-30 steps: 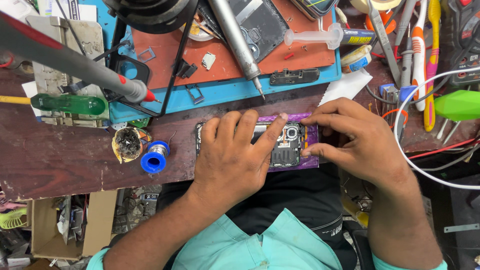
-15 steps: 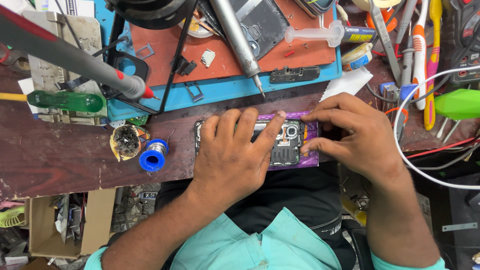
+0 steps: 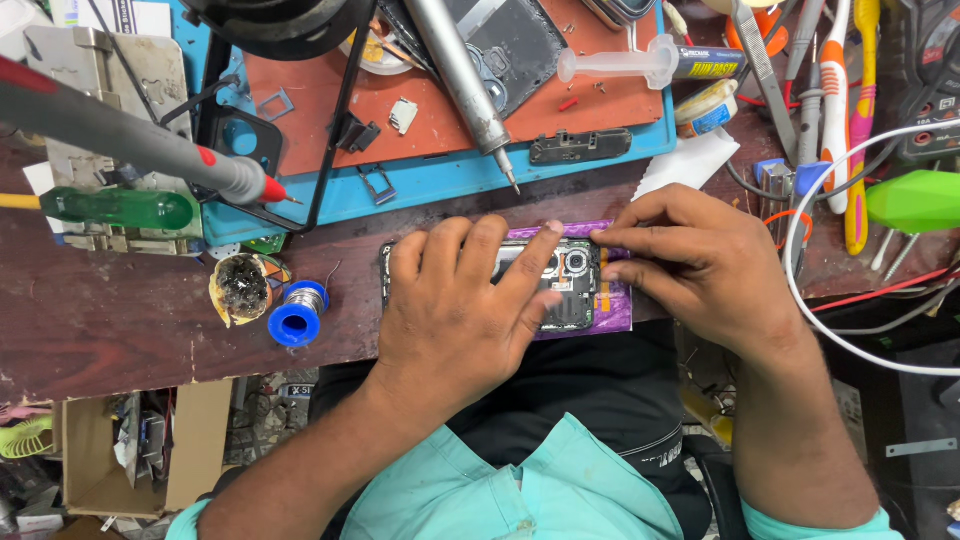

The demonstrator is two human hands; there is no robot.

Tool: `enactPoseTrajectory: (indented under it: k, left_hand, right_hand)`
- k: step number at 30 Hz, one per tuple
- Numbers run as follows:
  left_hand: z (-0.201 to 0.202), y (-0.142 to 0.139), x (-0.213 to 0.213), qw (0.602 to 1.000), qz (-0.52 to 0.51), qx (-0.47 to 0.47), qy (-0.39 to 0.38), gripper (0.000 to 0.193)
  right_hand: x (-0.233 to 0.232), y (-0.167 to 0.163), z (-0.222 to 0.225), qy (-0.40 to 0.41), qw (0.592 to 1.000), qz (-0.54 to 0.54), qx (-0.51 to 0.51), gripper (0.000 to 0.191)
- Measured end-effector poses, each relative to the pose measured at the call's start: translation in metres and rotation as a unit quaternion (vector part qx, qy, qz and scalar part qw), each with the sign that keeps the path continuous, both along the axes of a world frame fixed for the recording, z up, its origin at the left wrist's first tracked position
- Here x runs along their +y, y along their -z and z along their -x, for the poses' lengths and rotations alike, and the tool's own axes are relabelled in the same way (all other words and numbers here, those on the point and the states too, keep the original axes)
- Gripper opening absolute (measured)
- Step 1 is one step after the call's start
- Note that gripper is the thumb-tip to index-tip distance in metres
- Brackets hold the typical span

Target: The person works on a disassembled smartphone, handling the camera module and a black frame. They place the camera module into the phone chassis, then fit the frame around the camera area. The person repeatedly picks up and sets down the frame and phone while adjusting components.

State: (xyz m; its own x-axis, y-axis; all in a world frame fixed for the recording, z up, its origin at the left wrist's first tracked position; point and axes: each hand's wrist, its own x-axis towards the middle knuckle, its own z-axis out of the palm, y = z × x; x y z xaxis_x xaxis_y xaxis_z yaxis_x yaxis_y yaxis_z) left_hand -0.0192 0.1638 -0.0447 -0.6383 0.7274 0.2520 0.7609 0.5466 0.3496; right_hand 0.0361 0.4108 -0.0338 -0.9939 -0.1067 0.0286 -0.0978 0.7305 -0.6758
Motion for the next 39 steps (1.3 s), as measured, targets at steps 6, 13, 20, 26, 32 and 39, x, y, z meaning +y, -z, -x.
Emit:
enactPoseTrajectory:
  k: [6, 13, 20, 26, 32, 39]
  left_hand:
    - [0.001, -0.007, 0.002, 0.999, -0.041, -0.015, -0.024, 0.047]
    - [0.006, -0.011, 0.006, 0.991, -0.074, -0.102, -0.051, 0.047]
    - [0.008, -0.012, 0.009, 0.986, -0.083, -0.129, -0.063, 0.048]
    - [0.009, -0.011, 0.009, 0.987, -0.077, -0.126, -0.058, 0.050]
    - [0.005, -0.012, 0.011, 0.987, -0.082, -0.122, -0.061, 0.049]
    - [0.003, -0.013, 0.012, 0.988, -0.084, -0.114, -0.058, 0.049]
  right_hand:
    - [0.000, 0.000, 0.001, -0.002, 1.000, 0.007, 0.006, 0.034]
    - [0.000, 0.005, 0.002, 0.000, 1.000, 0.020, 0.017, 0.029]
    - [-0.003, 0.006, 0.005, 0.018, 0.999, 0.031, 0.013, 0.026]
    - [-0.009, -0.005, 0.001, 0.030, 0.998, -0.047, 0.011, 0.023]
    - [-0.011, -0.007, -0.003, 0.034, 0.995, -0.088, 0.024, 0.024]
    - [-0.010, -0.005, -0.005, 0.022, 0.996, -0.074, 0.033, 0.025]
